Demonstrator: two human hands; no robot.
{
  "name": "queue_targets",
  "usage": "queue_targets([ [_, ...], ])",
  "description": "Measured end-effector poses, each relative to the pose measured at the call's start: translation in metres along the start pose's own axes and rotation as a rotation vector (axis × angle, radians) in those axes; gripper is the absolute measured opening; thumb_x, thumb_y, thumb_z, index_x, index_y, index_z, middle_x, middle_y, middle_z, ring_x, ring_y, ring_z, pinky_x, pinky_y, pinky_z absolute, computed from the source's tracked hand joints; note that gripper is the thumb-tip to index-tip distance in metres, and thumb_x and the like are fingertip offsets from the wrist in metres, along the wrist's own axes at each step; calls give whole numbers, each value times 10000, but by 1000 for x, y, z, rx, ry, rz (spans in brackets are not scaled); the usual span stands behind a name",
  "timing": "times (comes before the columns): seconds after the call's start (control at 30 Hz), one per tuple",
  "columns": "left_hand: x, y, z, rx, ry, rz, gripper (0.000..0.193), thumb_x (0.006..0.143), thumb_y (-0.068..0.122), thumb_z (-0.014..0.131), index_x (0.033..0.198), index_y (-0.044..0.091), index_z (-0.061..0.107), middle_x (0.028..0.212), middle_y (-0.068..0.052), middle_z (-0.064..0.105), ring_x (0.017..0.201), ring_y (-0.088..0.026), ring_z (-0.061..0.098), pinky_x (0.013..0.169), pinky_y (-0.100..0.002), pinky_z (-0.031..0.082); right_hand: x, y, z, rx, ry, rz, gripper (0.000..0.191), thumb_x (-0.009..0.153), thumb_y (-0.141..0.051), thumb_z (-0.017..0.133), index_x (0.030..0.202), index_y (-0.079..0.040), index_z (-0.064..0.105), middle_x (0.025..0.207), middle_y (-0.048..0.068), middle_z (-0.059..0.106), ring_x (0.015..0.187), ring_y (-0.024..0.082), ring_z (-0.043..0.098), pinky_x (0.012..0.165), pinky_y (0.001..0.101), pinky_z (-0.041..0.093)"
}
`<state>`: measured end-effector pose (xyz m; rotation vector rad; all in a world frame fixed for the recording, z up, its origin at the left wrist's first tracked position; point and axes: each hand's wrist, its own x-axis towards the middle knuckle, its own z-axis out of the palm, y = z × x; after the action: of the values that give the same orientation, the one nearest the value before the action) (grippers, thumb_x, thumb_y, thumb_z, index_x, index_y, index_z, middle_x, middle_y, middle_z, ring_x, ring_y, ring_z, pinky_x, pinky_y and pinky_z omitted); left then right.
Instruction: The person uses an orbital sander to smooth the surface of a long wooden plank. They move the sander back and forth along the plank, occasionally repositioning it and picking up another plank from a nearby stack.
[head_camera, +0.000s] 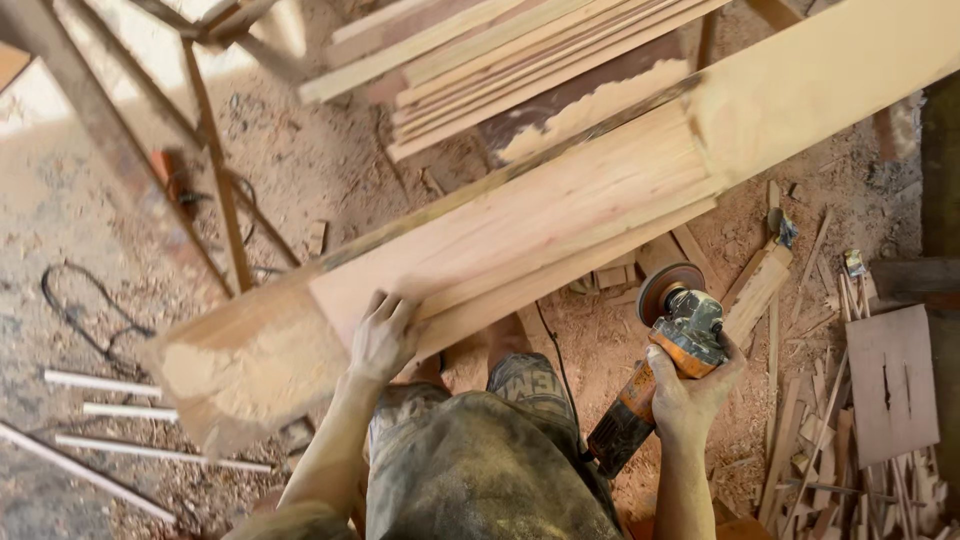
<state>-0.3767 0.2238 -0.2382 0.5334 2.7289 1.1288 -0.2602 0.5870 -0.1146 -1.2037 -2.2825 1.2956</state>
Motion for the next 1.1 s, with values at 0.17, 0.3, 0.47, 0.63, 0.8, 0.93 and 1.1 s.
queue_targets([
  [0.17, -26, -11, 7, 109, 44, -145, 340, 798, 261, 786, 1111, 140, 728, 1148, -71, 605, 1141, -308, 509, 946, -481, 396, -59, 12, 12, 77, -159, -101, 809, 833, -36, 780, 1462, 23, 274, 1314, 179, 502, 1142, 211, 613, 949, 357, 562],
  [0.3, -29, -5, 11, 107, 139, -151, 430, 780, 300, 779, 1176, 138, 731, 1148, -55, 608, 1161, -319, 501, 974, -525, 362, -70, 3, 19, -123, -221, -225, 848, 795, -54, 820, 1469, 29, 312, 1284, 202, 552, 1144, 240, 608, 969, 375, 534],
  [0.47, -29, 2, 25, 141, 221, -223, 297, 845, 348, 763, 1099, 194, 750, 1126, -44, 610, 1164, -312, 507, 1000, -569, 326, -63, -15, 67, -375, -334, -193, 896, 772, -158, 844, 1467, 2, 302, 1212, 230, 644, 1101, 294, 675, 964, 410, 538],
  [0.63, -31, -5, 38, 173, 235, -174, 222, 896, 338, 748, 1082, 217, 765, 1080, -11, 629, 1141, -287, 535, 1018, -565, 320, -54, -18, 128, -411, -550, -249, 915, 778, -203, 833, 1484, -14, 283, 1222, 239, 682, 1112, 332, 708, 980, 421, 556],
  [0.8, -30, -7, 39, 248, 219, -136, 203, 908, 326, 751, 1086, 234, 784, 1072, 17, 656, 1082, -255, 568, 1014, -535, 323, -43, -17, 142, -522, -769, -204, 940, 794, -161, 796, 1491, 6, 188, 1212, 269, 661, 1074, 379, 707, 967, 465, 559],
  [0.93, -27, -4, 37, 240, 228, -134, 203, 888, 342, 773, 1053, 226, 790, 1053, 20, 657, 1067, -257, 567, 1020, -520, 331, -4, -22, 132, -586, -729, -141, 891, 800, -176, 767, 1475, -31, 204, 1175, 259, 680, 994, 375, 739, 902, 468, 608],
  [1.1, -22, -3, 38, 268, 276, -107, 163, 882, 351, 801, 977, 219, 783, 1049, 44, 673, 1087, -258, 574, 1026, -517, 330, 65, -18, 110, -553, -490, -172, 892, 774, -163, 818, 1457, -12, 265, 1215, 271, 651, 1077, 362, 713, 969, 448, 561],
])
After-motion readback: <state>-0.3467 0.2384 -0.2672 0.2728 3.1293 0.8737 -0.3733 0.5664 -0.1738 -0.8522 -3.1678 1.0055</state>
